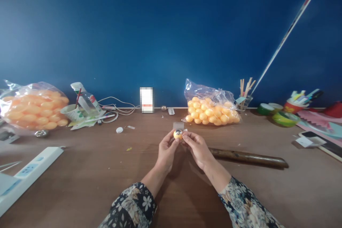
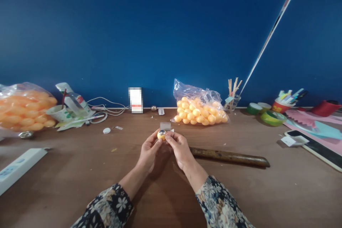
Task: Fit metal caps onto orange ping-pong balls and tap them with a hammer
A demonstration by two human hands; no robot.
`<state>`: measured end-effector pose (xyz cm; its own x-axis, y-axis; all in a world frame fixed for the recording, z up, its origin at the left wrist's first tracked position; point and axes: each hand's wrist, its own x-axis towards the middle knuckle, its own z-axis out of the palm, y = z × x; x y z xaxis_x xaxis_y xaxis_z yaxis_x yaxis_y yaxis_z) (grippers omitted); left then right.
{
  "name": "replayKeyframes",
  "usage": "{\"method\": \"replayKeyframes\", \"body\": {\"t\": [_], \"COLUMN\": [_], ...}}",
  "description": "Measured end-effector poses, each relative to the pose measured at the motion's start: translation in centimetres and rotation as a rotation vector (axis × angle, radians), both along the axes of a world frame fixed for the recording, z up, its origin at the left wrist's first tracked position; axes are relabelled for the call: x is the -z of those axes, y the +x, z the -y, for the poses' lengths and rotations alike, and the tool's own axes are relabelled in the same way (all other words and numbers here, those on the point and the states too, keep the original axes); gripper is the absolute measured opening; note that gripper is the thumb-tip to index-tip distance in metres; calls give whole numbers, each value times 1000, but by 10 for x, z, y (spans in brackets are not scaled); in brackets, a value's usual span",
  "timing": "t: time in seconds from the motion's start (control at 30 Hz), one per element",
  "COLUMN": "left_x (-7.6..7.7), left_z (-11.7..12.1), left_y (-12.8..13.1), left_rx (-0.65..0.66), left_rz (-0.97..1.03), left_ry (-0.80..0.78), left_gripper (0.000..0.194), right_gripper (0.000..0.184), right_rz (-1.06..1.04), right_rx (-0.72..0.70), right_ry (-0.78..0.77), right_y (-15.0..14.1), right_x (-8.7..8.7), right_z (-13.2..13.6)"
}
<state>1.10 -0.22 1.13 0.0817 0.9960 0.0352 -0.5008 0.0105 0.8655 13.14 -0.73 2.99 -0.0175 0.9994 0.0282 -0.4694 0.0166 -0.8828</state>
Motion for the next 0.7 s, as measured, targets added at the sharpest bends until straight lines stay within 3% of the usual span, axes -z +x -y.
{"method": "replayKeyframes", "body": {"t": [0.4,0.7], "left_x": [-6,-2], "left_z": [2,1], "left_y": [0,0], "left_rx": [-13,-14], "left_rz": [9,-5], "left_ry": [-22,-29], "left_gripper": [50,52], "right_gripper": [21,22], "right_rz": [17,43], "right_rx": [-22,-28], "right_ry": [0,-6], "right_y": [0,1], "right_x": [0,-4], "right_z": [1,3]}}
